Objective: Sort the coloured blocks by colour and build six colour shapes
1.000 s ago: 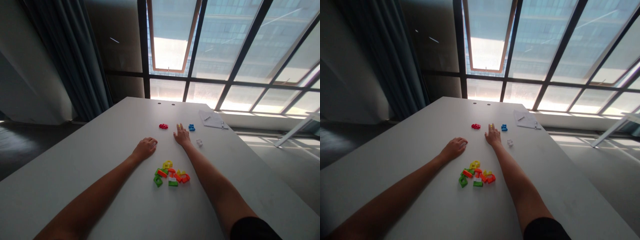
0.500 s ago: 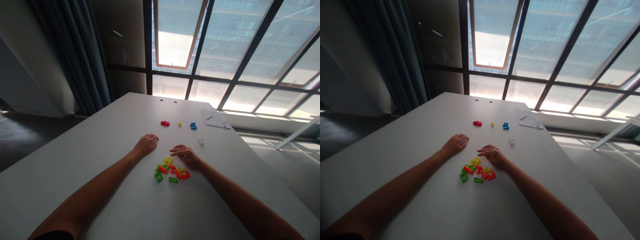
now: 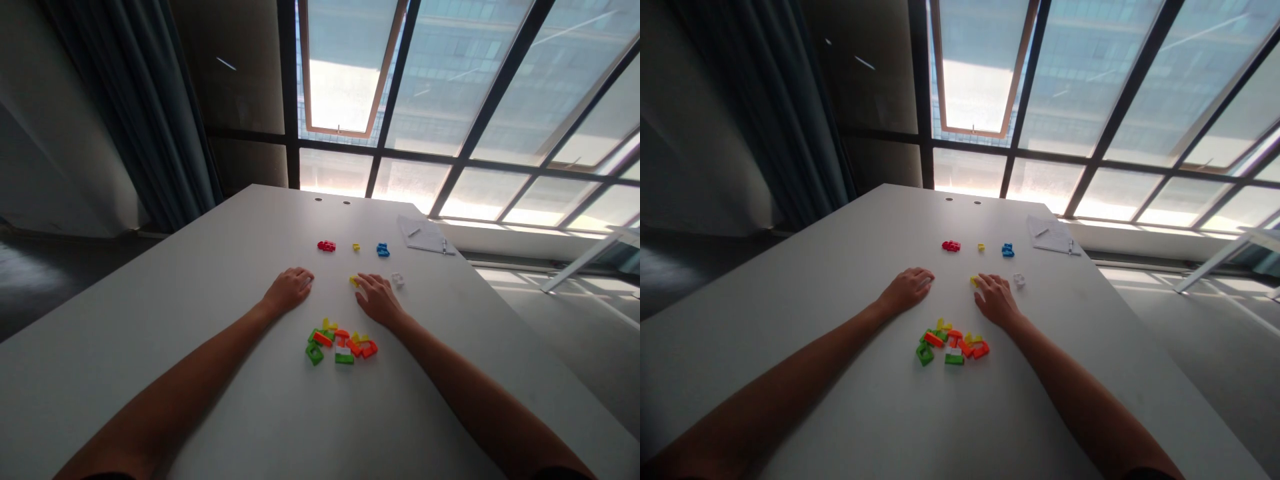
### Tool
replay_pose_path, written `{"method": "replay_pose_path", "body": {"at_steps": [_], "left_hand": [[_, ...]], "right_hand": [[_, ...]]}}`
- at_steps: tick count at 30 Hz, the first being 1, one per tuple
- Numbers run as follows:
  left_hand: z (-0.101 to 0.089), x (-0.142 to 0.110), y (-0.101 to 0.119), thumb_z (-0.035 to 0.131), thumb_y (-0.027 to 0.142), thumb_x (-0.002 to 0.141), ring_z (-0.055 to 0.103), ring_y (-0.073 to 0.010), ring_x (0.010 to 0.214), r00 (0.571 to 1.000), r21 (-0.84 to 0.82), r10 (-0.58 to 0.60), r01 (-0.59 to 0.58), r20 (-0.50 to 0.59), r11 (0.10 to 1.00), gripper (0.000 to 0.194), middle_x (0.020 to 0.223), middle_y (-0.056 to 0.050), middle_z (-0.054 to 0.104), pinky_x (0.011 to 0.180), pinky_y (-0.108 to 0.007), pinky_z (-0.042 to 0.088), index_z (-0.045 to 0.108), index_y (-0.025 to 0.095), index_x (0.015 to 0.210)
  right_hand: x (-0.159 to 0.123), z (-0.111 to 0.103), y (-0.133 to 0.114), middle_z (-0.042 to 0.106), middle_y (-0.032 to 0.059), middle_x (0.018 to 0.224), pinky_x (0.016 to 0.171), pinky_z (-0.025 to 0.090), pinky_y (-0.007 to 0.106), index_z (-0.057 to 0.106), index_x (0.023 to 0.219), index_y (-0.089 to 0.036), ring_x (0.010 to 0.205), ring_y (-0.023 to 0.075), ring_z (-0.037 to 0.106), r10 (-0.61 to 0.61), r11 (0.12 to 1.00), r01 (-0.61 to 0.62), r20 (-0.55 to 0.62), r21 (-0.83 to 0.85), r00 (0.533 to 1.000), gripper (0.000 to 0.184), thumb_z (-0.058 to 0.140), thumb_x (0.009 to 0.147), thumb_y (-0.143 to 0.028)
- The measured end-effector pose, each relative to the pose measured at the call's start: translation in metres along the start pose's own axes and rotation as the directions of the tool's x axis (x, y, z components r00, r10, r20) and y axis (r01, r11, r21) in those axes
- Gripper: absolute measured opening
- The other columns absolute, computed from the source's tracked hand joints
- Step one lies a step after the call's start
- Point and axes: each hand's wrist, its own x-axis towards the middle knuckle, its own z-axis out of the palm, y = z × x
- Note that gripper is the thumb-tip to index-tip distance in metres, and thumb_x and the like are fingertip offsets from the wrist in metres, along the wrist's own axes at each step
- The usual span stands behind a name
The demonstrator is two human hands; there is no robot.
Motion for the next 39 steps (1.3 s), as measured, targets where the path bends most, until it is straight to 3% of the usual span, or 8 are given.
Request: {"method": "replay_pose_path", "body": {"at_steps": [6, 14, 21, 24, 27, 30, 34, 39], "left_hand": [[0.000, 0.000, 0.001, 0.062, 0.023, 0.104, 0.073, -0.0309, 0.124, 1.000, 0.005, -0.011, 0.011, 0.003, 1.000, 0.027, 0.134, -0.013, 0.080, 0.113, -0.049, 0.059, 0.079, 0.024, 0.126], [0.001, 0.001, 0.002, 0.062, 0.023, 0.104, 0.073, -0.0315, 0.124, 1.000, 0.012, -0.018, 0.018, 0.004, 1.000, 0.028, 0.134, -0.014, 0.080, 0.113, -0.050, 0.059, 0.079, 0.023, 0.126], [0.000, 0.001, 0.002, 0.059, 0.025, 0.104, 0.072, -0.0331, 0.123, 1.000, 0.009, -0.021, 0.021, 0.012, 1.000, 0.030, 0.134, -0.015, 0.079, 0.112, -0.051, 0.060, 0.079, 0.023, 0.126], [0.000, 0.001, 0.002, 0.061, 0.024, 0.104, 0.073, -0.0324, 0.123, 1.000, 0.002, -0.022, 0.022, 0.004, 1.000, 0.029, 0.132, -0.015, 0.080, 0.112, -0.050, 0.060, 0.080, 0.024, 0.125], [-0.001, 0.001, 0.003, 0.062, 0.024, 0.103, 0.073, -0.0324, 0.123, 1.000, 0.003, -0.021, 0.021, 0.007, 1.000, 0.029, 0.133, -0.015, 0.080, 0.112, -0.050, 0.059, 0.080, 0.023, 0.126], [0.000, 0.001, 0.003, 0.062, 0.024, 0.104, 0.072, -0.0323, 0.124, 1.000, 0.014, -0.025, 0.024, 0.010, 1.000, 0.029, 0.133, -0.014, 0.079, 0.112, -0.049, 0.059, 0.080, 0.024, 0.126], [0.000, 0.001, 0.002, 0.062, 0.024, 0.104, 0.073, -0.0317, 0.124, 1.000, 0.027, -0.021, 0.020, 0.010, 0.999, 0.029, 0.132, -0.014, 0.079, 0.112, -0.048, 0.059, 0.080, 0.025, 0.126], [-0.001, 0.001, 0.003, 0.061, 0.024, 0.103, 0.073, -0.0337, 0.123, 1.000, 0.029, -0.022, 0.021, 0.017, 0.999, 0.030, 0.134, -0.014, 0.080, 0.112, -0.051, 0.059, 0.080, 0.024, 0.126]], "right_hand": [[0.005, -0.001, -0.005, 0.069, 0.0192, 0.160, 0.123, 0.050, 0.052, 0.067, 0.159, -0.015, 0.143, 0.0347, 0.064, 0.117, 0.993, -0.120, -0.091, -0.023, 0.989, 0.053, 0.059, 0.106, -0.017], [0.011, -0.008, -0.009, 0.072, 0.0165, 0.155, 0.121, 0.047, 0.048, 0.074, 0.149, -0.019, 0.144, 0.0317, 0.062, 0.052, 0.997, -0.049, 0.047, -0.065, 0.998, 0.044, 0.057, 0.109, -0.015], [0.049, -0.001, 0.007, 0.082, 0.0165, 0.126, 0.114, 0.049, 0.043, 0.081, 0.118, -0.018, 0.128, 0.0312, 0.070, 0.086, 0.996, -0.086, 0.043, -0.020, 0.995, 0.018, 0.066, 0.111, -0.026], [0.061, 0.002, 0.015, 0.082, 0.0152, 0.130, 0.114, 0.050, 0.044, 0.080, 0.128, -0.018, 0.125, 0.0301, 0.071, 0.053, 0.998, -0.055, 0.047, 0.026, 0.997, 0.024, 0.064, 0.110, -0.022], [0.066, 0.003, 0.020, 0.080, 0.0122, 0.143, 0.117, 0.050, 0.046, 0.078, 0.143, -0.022, 0.132, 0.0290, 0.069, -0.016, 0.998, 0.014, 0.041, 0.064, 0.999, 0.047, 0.055, 0.105, -0.007], [0.066, 0.004, 0.019, 0.074, 0.0130, 0.153, 0.120, 0.049, 0.047, 0.076, 0.150, -0.022, 0.139, 0.0295, 0.065, 0.029, 0.999, -0.028, -0.016, 0.044, 0.999, 0.063, 0.048, 0.099, 0.001], [0.062, 0.006, 0.003, 0.073, 0.0193, 0.147, 0.118, 0.050, 0.046, 0.072, 0.155, -0.017, 0.132, 0.0324, 0.067, 0.135, 0.990, -0.136, -0.033, -0.023, 0.990, 0.049, 0.054, 0.109, -0.018], [0.061, 0.005, -0.017, 0.073, 0.0159, 0.151, 0.117, 0.050, 0.045, 0.075, 0.148, -0.022, 0.134, 0.0327, 0.066, 0.057, 0.995, -0.049, 0.087, -0.087, 0.995, 0.040, 0.055, 0.114, -0.026]]}}
